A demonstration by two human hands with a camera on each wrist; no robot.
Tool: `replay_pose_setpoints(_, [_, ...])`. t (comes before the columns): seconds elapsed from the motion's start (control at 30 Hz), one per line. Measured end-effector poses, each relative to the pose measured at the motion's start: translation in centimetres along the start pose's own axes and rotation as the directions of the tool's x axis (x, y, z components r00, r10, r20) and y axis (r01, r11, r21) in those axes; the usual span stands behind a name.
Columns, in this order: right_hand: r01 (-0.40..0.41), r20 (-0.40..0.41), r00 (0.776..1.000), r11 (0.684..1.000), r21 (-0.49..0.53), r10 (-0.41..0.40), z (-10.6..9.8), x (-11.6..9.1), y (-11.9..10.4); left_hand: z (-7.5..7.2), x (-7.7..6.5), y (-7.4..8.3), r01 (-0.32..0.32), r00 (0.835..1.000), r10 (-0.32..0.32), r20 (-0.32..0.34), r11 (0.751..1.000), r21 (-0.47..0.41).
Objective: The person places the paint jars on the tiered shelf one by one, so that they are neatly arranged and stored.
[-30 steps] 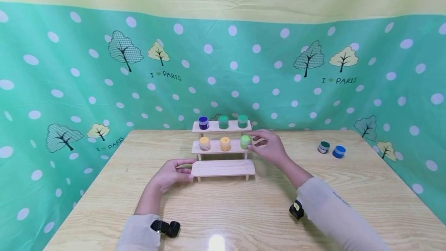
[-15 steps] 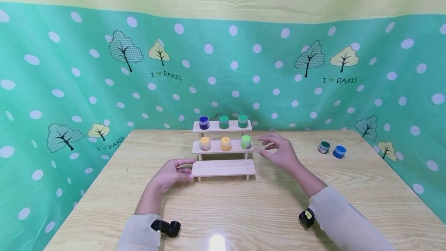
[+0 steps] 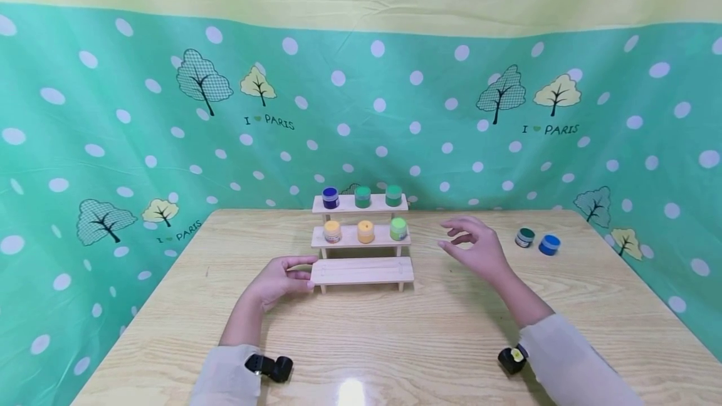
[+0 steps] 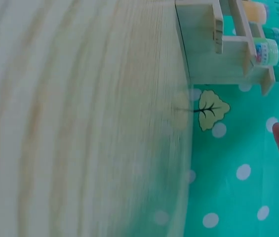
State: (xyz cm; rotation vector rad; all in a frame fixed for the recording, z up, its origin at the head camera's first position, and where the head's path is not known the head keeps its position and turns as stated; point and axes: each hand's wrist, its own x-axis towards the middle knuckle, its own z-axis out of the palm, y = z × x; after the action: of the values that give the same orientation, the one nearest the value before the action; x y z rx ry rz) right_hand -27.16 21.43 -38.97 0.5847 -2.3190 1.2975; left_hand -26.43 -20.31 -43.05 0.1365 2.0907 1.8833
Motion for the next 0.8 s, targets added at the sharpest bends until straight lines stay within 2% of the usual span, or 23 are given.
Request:
replay_pose_setpoints(0.13, [0.013,0.003,1.0,1.0,-0.028,-0.013,-0.6,-0.4,0.4,0.0,0.0,-0.1,0.004,1.0,-0.004,0.001,1.0,-0.017])
replay_pose_setpoints(0.57, [-0.033,0.064,0.997,0.99,-0.138,0.042,-3.6,-1.5,0.8,0.0,0.2,-0.3,0.008,1.0,-0.008,-0.009,1.0,-0.02])
replay_pose_setpoints(0.8, [-0.056,0.047,0.997,0.988,-0.145,0.063,-5.2,-2.1,1.8,0.0,0.2,-0.3,0.012,1.0,-0.012,-0.016,1.0,-0.002])
